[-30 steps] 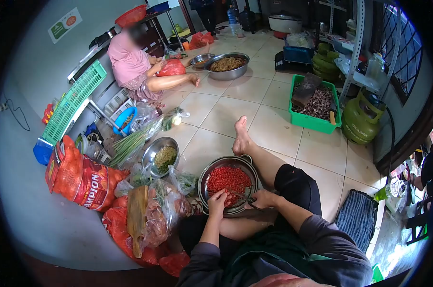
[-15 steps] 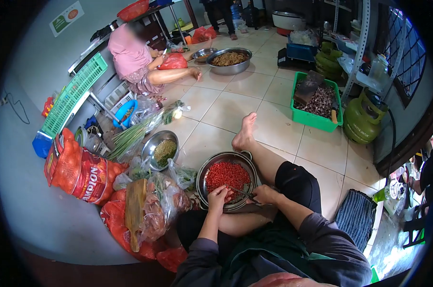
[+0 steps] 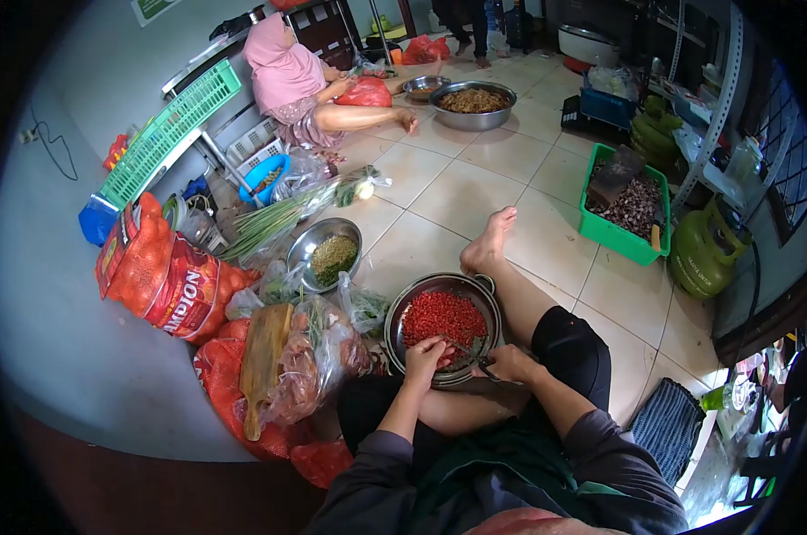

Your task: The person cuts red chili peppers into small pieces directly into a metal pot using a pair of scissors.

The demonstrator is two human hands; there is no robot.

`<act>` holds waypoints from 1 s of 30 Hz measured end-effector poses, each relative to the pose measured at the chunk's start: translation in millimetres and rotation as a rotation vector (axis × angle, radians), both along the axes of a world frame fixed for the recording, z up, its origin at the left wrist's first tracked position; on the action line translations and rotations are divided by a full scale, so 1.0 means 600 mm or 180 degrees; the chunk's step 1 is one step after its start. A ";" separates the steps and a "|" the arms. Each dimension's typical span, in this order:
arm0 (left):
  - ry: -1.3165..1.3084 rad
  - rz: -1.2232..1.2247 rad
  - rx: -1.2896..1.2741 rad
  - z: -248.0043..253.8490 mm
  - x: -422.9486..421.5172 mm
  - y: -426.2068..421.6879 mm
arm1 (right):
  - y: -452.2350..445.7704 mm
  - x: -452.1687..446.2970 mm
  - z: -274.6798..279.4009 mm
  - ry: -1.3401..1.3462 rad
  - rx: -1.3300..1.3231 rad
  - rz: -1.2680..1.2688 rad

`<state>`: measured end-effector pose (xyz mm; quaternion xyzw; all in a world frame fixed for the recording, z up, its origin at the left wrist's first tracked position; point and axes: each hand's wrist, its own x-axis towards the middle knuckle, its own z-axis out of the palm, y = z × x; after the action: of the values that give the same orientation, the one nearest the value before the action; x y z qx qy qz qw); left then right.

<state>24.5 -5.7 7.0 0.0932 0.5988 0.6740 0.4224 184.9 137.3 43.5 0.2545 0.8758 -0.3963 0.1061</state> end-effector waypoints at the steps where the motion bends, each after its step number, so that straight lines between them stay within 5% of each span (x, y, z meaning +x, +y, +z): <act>1: -0.0018 0.0007 -0.0010 0.001 0.000 0.000 | 0.000 0.002 -0.001 0.0099 -0.0001 -0.0045; 30: 0.0068 0.0236 -0.0129 0.008 -0.005 -0.004 | -0.018 0.002 0.015 0.0329 -0.0084 -0.0155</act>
<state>21.7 -7.9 12.0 0.0696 0.6198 0.6760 0.3924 186.0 126.8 52.8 0.2535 0.8683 -0.4229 0.0545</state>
